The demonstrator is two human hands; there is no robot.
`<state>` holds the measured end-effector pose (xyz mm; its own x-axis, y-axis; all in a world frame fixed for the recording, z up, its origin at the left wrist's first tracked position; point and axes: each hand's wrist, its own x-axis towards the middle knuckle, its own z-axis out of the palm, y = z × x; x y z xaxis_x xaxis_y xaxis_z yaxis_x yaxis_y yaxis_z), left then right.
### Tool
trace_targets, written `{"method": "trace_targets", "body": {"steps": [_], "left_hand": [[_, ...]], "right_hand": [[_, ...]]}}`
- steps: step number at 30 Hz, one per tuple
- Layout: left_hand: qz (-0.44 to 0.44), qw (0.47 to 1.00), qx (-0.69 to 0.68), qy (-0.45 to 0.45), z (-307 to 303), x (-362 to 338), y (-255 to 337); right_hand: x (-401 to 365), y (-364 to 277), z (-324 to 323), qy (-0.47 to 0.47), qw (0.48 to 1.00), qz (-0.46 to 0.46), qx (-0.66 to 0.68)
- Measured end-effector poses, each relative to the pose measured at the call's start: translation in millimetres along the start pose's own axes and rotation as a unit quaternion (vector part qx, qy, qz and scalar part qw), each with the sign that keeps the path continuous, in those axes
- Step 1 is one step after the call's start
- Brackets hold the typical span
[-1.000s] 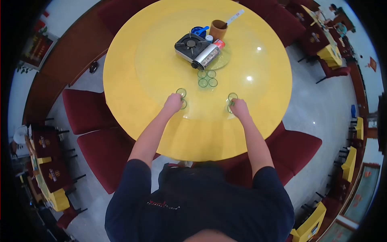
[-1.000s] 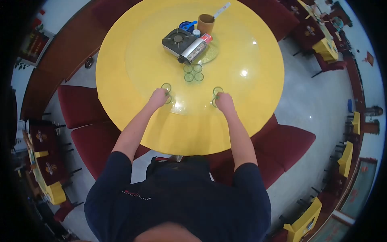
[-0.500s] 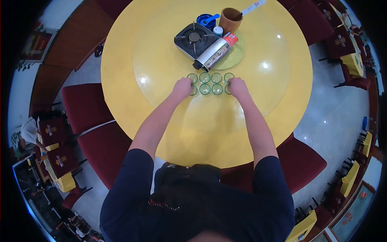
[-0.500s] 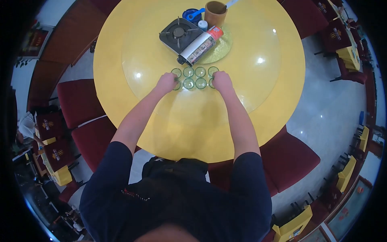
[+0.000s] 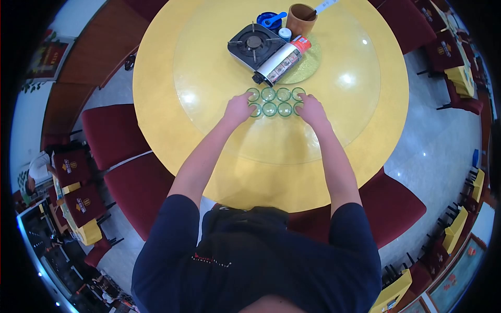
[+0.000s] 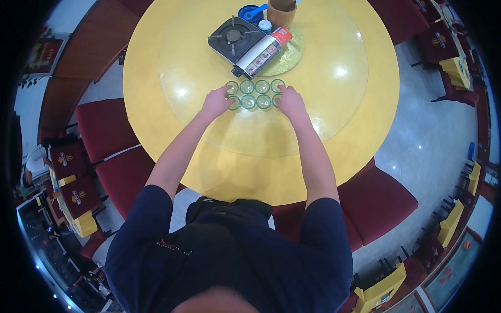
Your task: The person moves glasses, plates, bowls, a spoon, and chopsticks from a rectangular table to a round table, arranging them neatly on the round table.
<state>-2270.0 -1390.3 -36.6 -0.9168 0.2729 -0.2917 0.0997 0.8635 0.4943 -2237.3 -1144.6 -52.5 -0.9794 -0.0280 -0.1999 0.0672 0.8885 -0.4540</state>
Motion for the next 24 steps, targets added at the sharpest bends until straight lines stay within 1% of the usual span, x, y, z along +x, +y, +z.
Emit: {"method": "trace_targets", "body": {"steps": [1,2,4,6,8,10,12,14,15,16,17,18,19,20,21,22,23,24], "left_hand": [[-0.002,0.999,-0.04,0.028,-6.7,-9.0,2.9],[-0.003,0.999,-0.04,0.031,-12.0,-18.6,2.2],[0.002,0.99,-0.111,0.086,-22.6,-44.6,-4.7],[-0.015,0.986,-0.123,0.11,-25.4,-73.7,-20.6],[-0.046,0.991,-0.106,0.07,-22.0,-99.2,-47.7],[-0.018,0.997,-0.041,0.055,2.8,-129.0,-92.1],[-0.028,0.999,-0.012,-0.016,11.7,-160.9,-112.9],[0.025,0.998,-0.005,-0.057,32.0,-186.7,-140.6],[0.038,0.995,-0.006,-0.093,39.4,-192.0,-150.5],[0.053,0.99,-0.003,-0.132,47.3,-200.4,-157.1],[0.079,0.986,0.005,-0.146,56.3,-208.3,-162.2],[0.107,0.981,0.014,-0.161,62.7,-213.6,-163.3],[0.155,0.972,0.0,-0.174,64.8,-216.9,-160.2],[0.187,0.964,0.013,-0.19,64.3,-217.4,-152.1],[0.22,0.952,0.025,-0.211,65.3,-219.6,-144.6],[0.252,0.938,0.031,-0.234,67.0,-218.7,-140.9],[0.274,0.924,0.074,-0.257,69.7,-214.7,-134.3],[0.298,0.907,0.117,-0.274,72.3,-212.6,-124.6]], "right_hand": [[-9.3,-3.9,-6.9,0.044,0.999,0.009,0.027],[-20.1,-6.3,-13.5,0.045,0.999,0.006,0.027],[-49.0,-5.6,-25.4,0.145,0.969,0.027,0.196],[-79.9,10.0,-12.1,0.189,0.954,0.078,0.218],[-115.4,24.4,17.9,0.206,0.946,0.14,0.209],[-158.9,38.9,60.3,0.212,0.959,0.13,0.137],[-205.4,22.6,82.2,0.208,0.965,0.139,0.083],[-250.0,9.1,110.8,0.209,0.966,0.145,0.043],[-266.4,-3.1,117.0,0.226,0.96,0.158,0.041],[-288.0,-17.5,123.8,0.189,0.958,0.204,0.07],[-309.8,-33.2,133.5,0.153,0.95,0.25,0.103],[-331.1,-44.6,145.4,0.132,0.937,0.296,0.133],[-351.2,-52.7,158.2,0.112,0.919,0.342,0.164],[-372.8,-58.5,175.4,0.063,0.886,0.412,0.201],[-398.0,-66.1,192.9,0.045,0.874,0.435,0.211],[-421.7,-76.2,215.1,0.029,0.836,0.478,0.267],[-446.2,-84.5,236.4,0.019,0.793,0.515,0.324],[-474.8,-96.8,251.7,0.048,0.772,0.54,0.332]]}}
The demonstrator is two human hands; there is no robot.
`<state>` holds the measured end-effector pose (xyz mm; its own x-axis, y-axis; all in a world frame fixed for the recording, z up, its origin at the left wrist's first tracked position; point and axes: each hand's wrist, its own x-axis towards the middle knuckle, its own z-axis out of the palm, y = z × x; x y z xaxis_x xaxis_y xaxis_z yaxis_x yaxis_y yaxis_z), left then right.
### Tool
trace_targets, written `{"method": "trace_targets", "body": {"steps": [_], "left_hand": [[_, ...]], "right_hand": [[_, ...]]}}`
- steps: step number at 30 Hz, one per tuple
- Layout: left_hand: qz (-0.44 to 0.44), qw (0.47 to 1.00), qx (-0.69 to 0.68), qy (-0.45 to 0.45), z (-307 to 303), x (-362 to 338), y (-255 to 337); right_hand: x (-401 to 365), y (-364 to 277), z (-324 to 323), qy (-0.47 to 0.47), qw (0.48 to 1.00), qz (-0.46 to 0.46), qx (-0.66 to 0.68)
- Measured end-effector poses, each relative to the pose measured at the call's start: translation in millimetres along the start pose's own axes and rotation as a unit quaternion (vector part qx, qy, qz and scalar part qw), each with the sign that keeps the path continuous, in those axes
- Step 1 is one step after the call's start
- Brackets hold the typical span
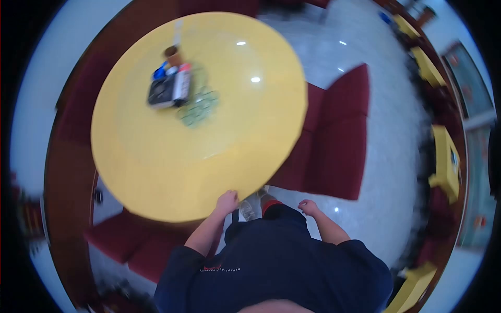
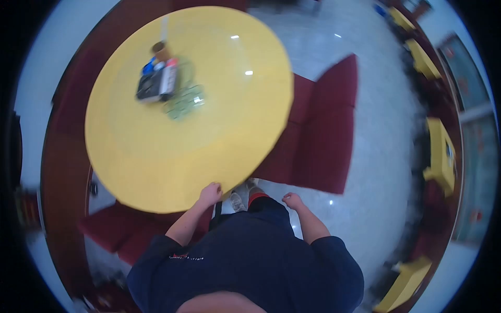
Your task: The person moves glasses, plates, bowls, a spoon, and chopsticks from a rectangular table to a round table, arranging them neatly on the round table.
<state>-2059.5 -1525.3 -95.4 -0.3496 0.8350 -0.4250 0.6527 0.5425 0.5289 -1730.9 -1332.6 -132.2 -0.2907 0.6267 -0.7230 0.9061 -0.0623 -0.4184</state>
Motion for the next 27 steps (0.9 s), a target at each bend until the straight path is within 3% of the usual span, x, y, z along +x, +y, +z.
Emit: {"method": "trace_targets", "body": {"steps": [1,3,5,7,13,15,16,19,20,21,24,27], "left_hand": [[0.038,0.999,0.017,-0.016,-2.3,2.5,12.2],[0.01,0.989,0.082,-0.12,-5.6,10.5,28.4],[0.039,0.982,0.11,-0.151,-5.0,13.9,49.4],[0.079,0.981,0.113,-0.134,15.6,17.6,58.1],[0.109,0.937,0.181,-0.279,80.5,30.9,96.1],[0.083,0.905,0.228,-0.35,79.5,13.5,174.1],[0.161,0.854,0.299,-0.395,93.2,19.5,195.1],[0.247,0.82,0.361,-0.369,167.8,60.6,229.8],[0.289,0.8,0.359,-0.384,177.8,60.8,268.0],[0.313,0.809,0.326,-0.376,198.7,65.0,298.1],[0.371,0.821,0.233,-0.365,235.7,60.0,390.6],[0.365,0.839,0.154,-0.372,252.3,45.3,455.2]], "right_hand": [[-23.4,31.4,2.5,0.0,1.0,0.002,-0.023],[-61.6,73.8,9.7,0.02,1.0,0.02,-0.01],[-101.0,100.3,4.5,-0.02,0.975,0.192,0.106],[-129.0,136.8,11.8,0.024,0.957,0.228,0.175],[-178.3,214.0,33.5,0.108,0.879,0.278,0.373],[-196.2,240.1,32.3,0.143,0.846,0.24,0.455],[-204.8,257.4,33.2,0.156,0.836,0.235,0.471],[-227.9,310.9,38.7,0.178,0.814,0.269,0.483],[-234.1,329.9,40.5,0.182,0.824,0.301,0.445],[-241.6,355.9,43.5,0.18,0.817,0.305,0.455],[-244.5,413.5,46.8,0.188,0.871,0.326,0.316],[-239.0,422.9,13.7,0.212,0.835,0.335,0.381]]}}
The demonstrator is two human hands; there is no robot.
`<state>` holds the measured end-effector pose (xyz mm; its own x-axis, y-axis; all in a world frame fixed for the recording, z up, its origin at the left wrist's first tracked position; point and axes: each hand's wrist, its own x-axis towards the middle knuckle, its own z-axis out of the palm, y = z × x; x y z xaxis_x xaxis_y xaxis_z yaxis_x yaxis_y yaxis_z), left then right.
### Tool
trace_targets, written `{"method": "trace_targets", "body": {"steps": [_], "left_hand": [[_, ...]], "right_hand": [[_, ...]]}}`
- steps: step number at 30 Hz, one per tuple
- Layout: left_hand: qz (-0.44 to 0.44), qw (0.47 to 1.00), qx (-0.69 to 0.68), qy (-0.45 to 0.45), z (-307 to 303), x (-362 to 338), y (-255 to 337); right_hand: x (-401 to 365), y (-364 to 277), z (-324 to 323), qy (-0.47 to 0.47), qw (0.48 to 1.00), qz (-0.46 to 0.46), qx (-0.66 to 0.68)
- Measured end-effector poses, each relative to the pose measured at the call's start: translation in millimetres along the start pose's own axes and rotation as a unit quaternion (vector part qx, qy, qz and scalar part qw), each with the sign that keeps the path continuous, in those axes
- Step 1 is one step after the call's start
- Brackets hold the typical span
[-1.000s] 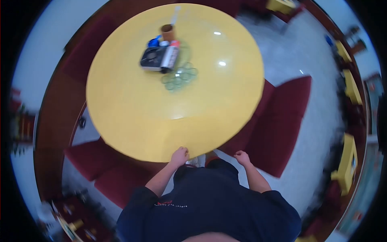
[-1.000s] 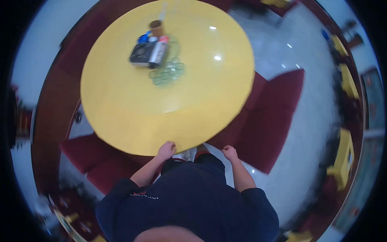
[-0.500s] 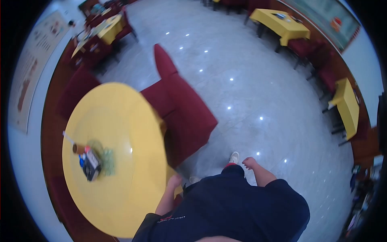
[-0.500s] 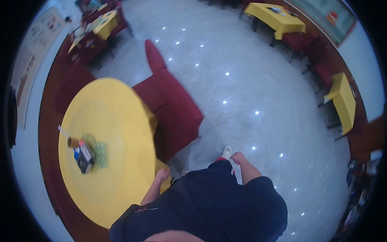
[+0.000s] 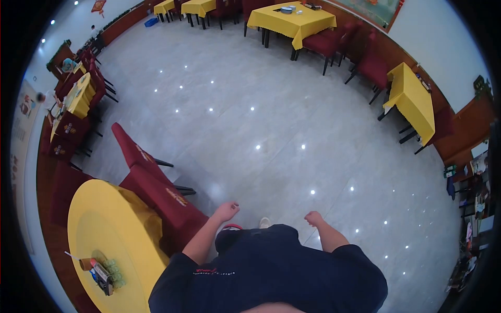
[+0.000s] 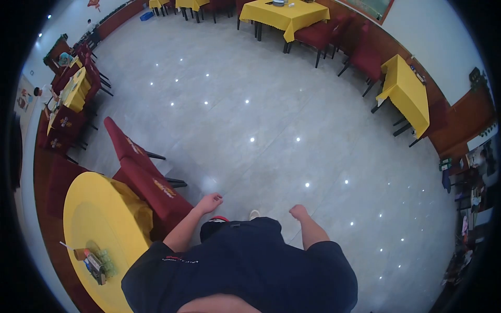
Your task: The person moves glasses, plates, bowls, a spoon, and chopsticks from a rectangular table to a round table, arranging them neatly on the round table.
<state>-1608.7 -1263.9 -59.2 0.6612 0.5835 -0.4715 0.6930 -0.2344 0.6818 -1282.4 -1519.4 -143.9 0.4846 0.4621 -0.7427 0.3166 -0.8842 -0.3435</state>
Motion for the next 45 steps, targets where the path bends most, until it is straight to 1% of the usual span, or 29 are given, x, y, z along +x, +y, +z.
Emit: {"method": "trace_targets", "body": {"steps": [2,5,7,9,10,11,14,16,18,20,21,22,23,25,27,30,31,33,34,35,36,37,38,39,40,41,42,43,45], "left_hand": [[0.005,0.999,-0.041,0.013,0.6,13.5,4.3],[-0.014,1.0,-0.022,-0.005,-2.2,22.8,-17.5],[-0.081,0.996,-0.006,-0.02,-1.9,32.3,-61.3],[-0.043,0.992,0.034,-0.11,16.6,56.4,-165.0],[-0.207,0.97,-0.084,-0.099,4.5,60.3,-146.4],[-0.364,0.906,-0.199,-0.085,-9.0,60.0,-125.4],[-0.329,0.923,-0.182,-0.086,-24.3,89.7,-160.9],[-0.324,0.927,-0.162,-0.097,-46.8,127.7,-164.1],[-0.311,0.934,-0.135,-0.113,-57.8,185.2,-156.6],[-0.305,0.938,-0.105,-0.129,-73.2,232.2,-139.6],[-0.241,0.961,0.029,-0.134,-84.2,267.3,-125.6],[-0.173,0.962,0.164,-0.135,-100.1,306.1,-98.6],[-0.091,0.984,0.137,-0.063,-107.6,334.2,-89.7],[-0.102,0.994,-0.043,-0.027,-148.9,364.0,2.8],[-0.033,0.996,-0.086,-0.016,-162.8,407.8,30.8],[0.008,0.995,-0.089,-0.036,-189.8,446.8,67.6],[0.009,0.995,-0.093,-0.033,-196.5,463.2,72.1],[-0.051,0.995,-0.066,-0.051,-216.9,476.0,62.2],[-0.058,0.997,-0.019,-0.043,-223.9,484.7,41.1],[-0.063,0.997,0.031,-0.033,-229.7,496.6,22.4],[-0.156,0.987,0.002,-0.042,-240.5,498.2,23.8],[-0.248,0.967,-0.028,-0.049,-254.0,492.1,23.6],[-0.261,0.964,-0.041,-0.031,-259.9,495.5,10.0],[-0.272,0.961,-0.055,-0.013,-262.5,497.6,-5.0],[-0.269,0.955,-0.118,0.037,-264.1,493.6,-8.8],[-0.266,0.943,-0.183,0.083,-260.3,483.9,-9.9],[-0.305,0.928,-0.203,0.07,-258.0,479.7,-5.9],[-0.341,0.912,-0.223,0.057,-255.6,481.5,-4.4],[-0.385,0.872,-0.298,0.042,-234.3,480.3,-23.5]], "right_hand": [[27.6,-17.3,3.6,0.016,0.994,-0.093,-0.048],[62.0,-69.1,5.1,-0.027,0.993,-0.113,0.007],[70.0,-111.9,-3.4,-0.037,0.99,-0.124,0.058],[73.7,-152.9,-16.9,-0.082,0.979,-0.142,0.12],[84.0,-161.3,-29.9,-0.079,0.979,-0.144,0.121],[93.1,-164.5,-42.2,-0.07,0.978,-0.156,0.123],[123.3,-149.4,-72.1,-0.045,0.98,-0.119,0.153],[134.9,-127.3,-99.9,-0.062,0.993,-0.023,0.095],[148.4,-102.8,-126.1,-0.037,0.988,0.096,0.117],[154.8,-80.3,-143.6,0.034,0.964,0.143,0.223],[155.5,-75.4,-149.7,0.033,0.962,0.148,0.227],[138.5,-85.7,-157.8,0.082,0.931,0.172,0.312],[132.3,-95.2,-157.6,0.13,0.889,0.194,0.393],[150.2,-89.4,-149.5,0.104,0.878,0.23,0.407],[162.0,-86.7,-133.2,0.082,0.867,0.264,0.415],[177.0,-84.3,-136.7,-0.121,0.966,0.029,0.225],[201.8,-81.0,-144.8,-0.12,0.968,0.027,0.221],[244.3,-78.7,-158.8,-0.19,0.942,-0.238,0.14],[257.4,-89.6,-179.2,-0.195,0.942,-0.238,0.135],[286.3,-110.3,-200.5,-0.164,0.964,-0.109,0.179],[308.8,-150.0,-222.4,-0.134,0.965,0.022,0.223],[327.9,-190.2,-238.3,-0.102,0.948,0.151,0.26],[350.0,-220.8,-257.8,-0.066,0.913,0.278,0.29],[388.0,-229.8,-276.0,-0.031,0.939,0.202,0.278],[421.1,-247.6,-303.4,-0.013,0.984,0.091,0.15],[442.5,-272.3,-327.8,0.075,0.989,-0.086,-0.1],[449.7,-310.8,-360.3,0.086,0.993,-0.061,0.047],[469.4,-337.9,-377.5,0.07,0.964,-0.029,0.256],[472.8,-411.9,-422.4,0.066,0.935,-0.05,0.346]]}}
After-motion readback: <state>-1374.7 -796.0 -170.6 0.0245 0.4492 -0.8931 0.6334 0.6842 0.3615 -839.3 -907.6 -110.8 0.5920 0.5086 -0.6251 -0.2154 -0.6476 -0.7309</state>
